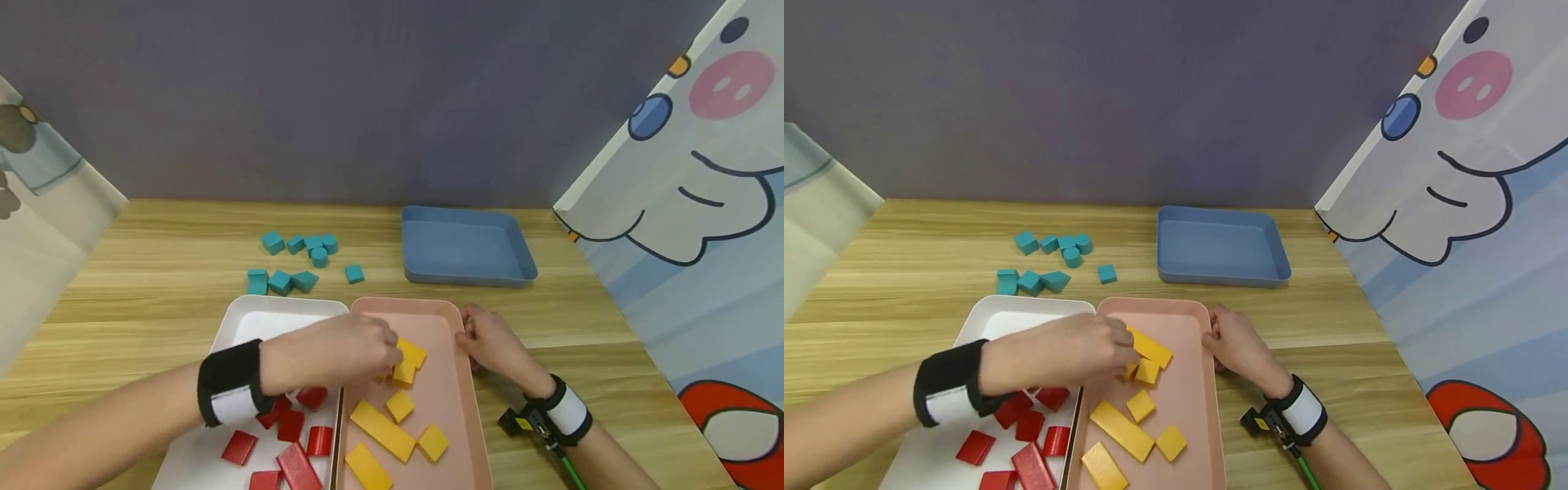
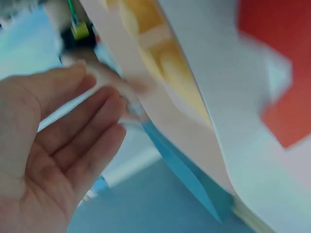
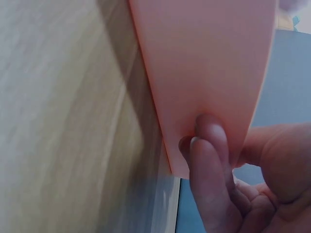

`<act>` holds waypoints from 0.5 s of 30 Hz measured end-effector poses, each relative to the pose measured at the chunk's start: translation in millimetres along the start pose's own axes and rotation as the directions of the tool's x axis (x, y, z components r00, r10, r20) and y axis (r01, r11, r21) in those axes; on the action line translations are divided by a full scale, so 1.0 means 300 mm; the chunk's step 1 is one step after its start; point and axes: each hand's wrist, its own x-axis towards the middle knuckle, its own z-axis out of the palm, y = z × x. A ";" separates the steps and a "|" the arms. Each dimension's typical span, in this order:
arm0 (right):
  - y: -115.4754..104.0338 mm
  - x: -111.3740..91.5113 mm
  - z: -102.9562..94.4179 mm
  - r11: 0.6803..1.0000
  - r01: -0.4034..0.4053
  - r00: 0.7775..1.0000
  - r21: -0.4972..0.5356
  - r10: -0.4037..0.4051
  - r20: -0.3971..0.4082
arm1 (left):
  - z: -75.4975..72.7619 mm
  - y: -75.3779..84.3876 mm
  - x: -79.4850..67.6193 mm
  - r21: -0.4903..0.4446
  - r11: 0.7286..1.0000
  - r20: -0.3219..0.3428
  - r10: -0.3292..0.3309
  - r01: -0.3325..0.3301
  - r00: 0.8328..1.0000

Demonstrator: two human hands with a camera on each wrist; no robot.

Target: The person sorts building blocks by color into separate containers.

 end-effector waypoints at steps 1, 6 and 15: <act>-0.004 0.000 0.001 1.000 -0.007 1.000 -0.003 0.007 0.000 | -0.005 -0.030 0.013 -0.002 0.999 -0.025 -0.050 0.050 0.998; -0.027 0.007 0.009 1.000 0.003 1.000 -0.021 -0.003 -0.008 | -0.007 -0.172 0.110 -0.047 0.969 -0.084 -0.247 0.244 0.965; -0.092 0.013 0.058 0.999 0.035 0.999 -0.003 -0.035 0.019 | 0.062 -0.342 0.232 0.029 0.930 0.020 -0.368 0.367 0.930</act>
